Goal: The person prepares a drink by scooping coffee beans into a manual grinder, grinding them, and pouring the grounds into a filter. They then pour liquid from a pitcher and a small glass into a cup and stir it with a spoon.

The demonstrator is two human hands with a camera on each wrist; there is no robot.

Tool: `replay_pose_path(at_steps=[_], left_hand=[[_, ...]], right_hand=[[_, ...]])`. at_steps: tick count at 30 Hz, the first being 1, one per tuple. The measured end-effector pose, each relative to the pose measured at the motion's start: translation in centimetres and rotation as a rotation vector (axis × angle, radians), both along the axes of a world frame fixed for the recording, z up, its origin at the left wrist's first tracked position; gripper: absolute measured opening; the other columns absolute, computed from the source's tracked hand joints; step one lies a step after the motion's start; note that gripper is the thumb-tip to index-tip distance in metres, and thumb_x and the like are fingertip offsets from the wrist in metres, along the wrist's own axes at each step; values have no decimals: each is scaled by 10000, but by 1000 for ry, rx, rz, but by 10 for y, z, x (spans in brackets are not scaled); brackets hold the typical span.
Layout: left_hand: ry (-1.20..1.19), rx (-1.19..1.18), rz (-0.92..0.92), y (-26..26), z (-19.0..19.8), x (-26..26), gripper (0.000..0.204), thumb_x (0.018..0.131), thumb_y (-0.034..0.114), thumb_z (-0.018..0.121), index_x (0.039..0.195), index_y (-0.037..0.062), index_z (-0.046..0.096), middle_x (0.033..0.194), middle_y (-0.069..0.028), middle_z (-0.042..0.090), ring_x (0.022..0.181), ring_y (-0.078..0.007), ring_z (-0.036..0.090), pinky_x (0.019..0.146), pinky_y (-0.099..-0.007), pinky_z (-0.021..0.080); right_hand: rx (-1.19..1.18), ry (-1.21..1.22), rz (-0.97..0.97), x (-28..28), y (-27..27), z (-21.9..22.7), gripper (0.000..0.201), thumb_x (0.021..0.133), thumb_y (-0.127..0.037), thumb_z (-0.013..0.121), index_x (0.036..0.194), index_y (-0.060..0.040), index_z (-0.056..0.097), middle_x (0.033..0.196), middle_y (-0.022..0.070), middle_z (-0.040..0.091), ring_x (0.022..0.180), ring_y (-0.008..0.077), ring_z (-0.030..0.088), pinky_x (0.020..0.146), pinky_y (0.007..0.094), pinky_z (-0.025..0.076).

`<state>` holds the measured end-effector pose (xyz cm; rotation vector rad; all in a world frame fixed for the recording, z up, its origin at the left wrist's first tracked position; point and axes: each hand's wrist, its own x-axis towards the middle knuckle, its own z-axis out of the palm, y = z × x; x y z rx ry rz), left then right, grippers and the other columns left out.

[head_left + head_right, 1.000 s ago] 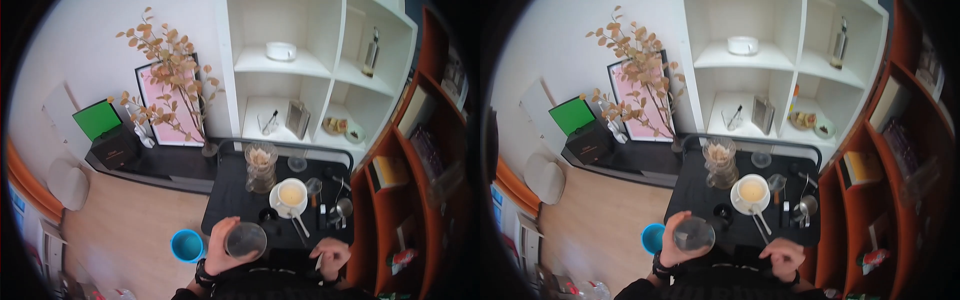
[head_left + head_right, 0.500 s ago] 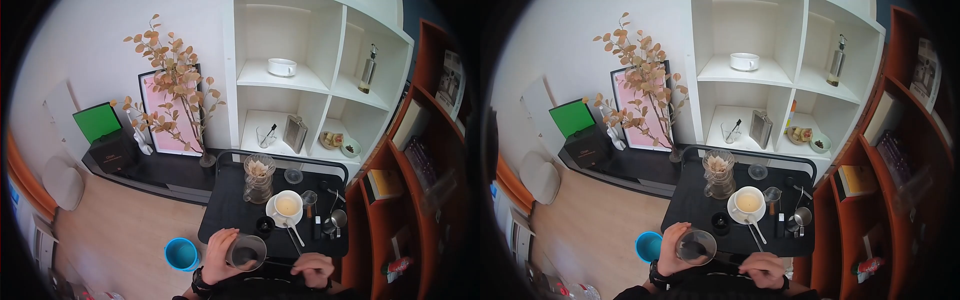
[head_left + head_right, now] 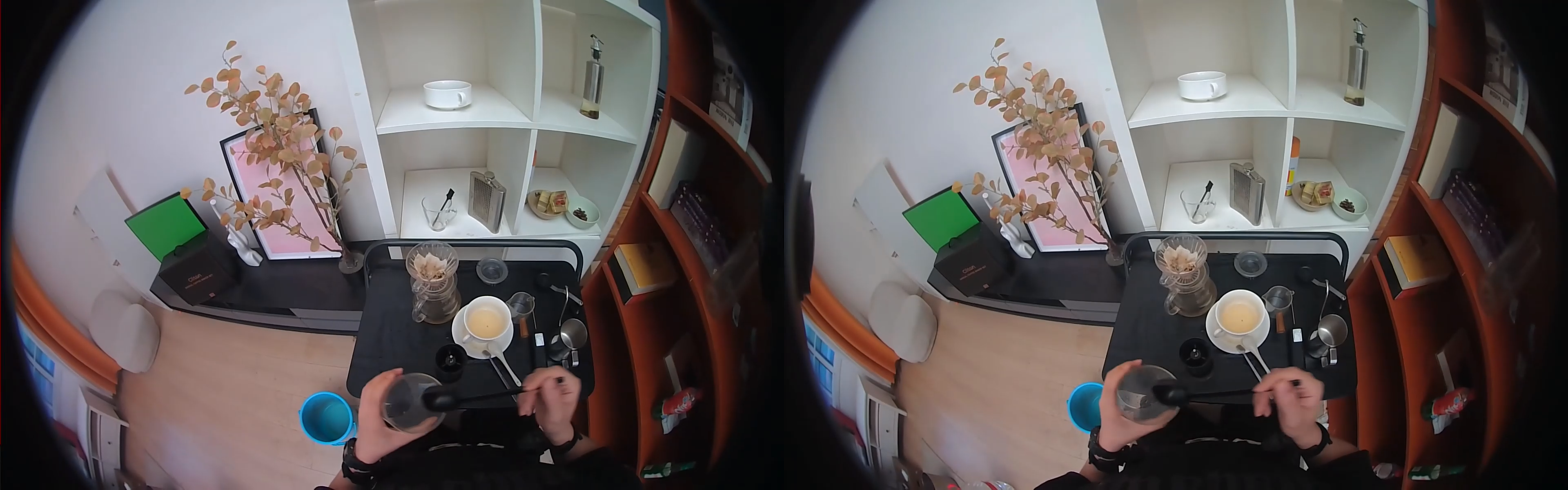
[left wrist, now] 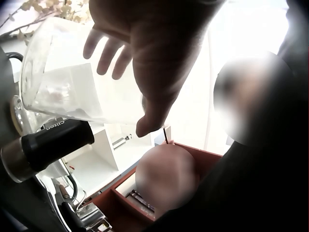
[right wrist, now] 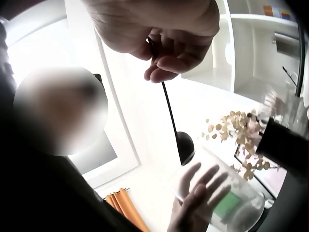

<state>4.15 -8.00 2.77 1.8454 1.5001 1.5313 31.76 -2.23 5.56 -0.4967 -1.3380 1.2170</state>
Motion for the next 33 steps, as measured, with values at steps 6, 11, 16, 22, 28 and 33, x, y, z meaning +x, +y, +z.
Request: replay_pose_path(at_steps=[6, 11, 16, 22, 28, 33], left_hand=[[-313, -63, 77, 10, -41, -12, 1015, 632, 146, 947, 1444, 8, 354, 1333, -181, 538, 1258, -274, 548, 1057, -404, 462], [-293, -52, 48, 9, -38, -12, 1005, 631, 148, 946, 1437, 2, 363, 1340, -181, 538, 1264, -274, 546, 1060, -406, 460], [-269, -65, 9, 9, -33, -6, 1001, 629, 159, 945, 1433, 2, 371, 1340, -179, 546, 1254, -269, 557, 1052, -401, 466], [-227, -129, -9, 4, -32, -8, 1019, 610, 150, 951, 1429, 7, 363, 1346, -161, 528, 1268, -264, 541, 1073, -401, 444], [-196, -130, -22, 4, -31, -7, 1018, 605, 153, 955, 1424, 6, 369, 1339, -161, 536, 1260, -261, 548, 1066, -396, 449], [-176, -127, -22, 5, -33, -6, 1021, 598, 151, 959, 1420, 3, 372, 1334, -160, 541, 1253, -259, 553, 1061, -394, 453]], right_hand=[[212, 33, -256, 11, 11, -24, 320, 1054, -231, 517, 932, 41, 631, 712, 130, 606, 530, 154, 564, 486, 259, 462], [267, -130, -323, 16, 10, -31, 287, 1014, -215, 563, 924, 37, 665, 757, 123, 631, 590, 136, 580, 508, 240, 455], [208, -196, -266, 13, 12, -28, 301, 999, -213, 581, 914, 52, 695, 764, 126, 640, 612, 139, 606, 528, 236, 471], [247, -243, -231, 11, 4, -27, 272, 991, -180, 581, 928, 53, 707, 788, 127, 661, 633, 148, 618, 558, 243, 478], [210, -262, -190, 9, 1, -27, 261, 984, -173, 597, 944, 59, 710, 796, 135, 665, 652, 153, 627, 558, 243, 482], [213, -258, -234, 4, 3, -30, 308, 1000, -224, 581, 934, 51, 703, 766, 132, 652, 620, 150, 618, 529, 238, 480]])
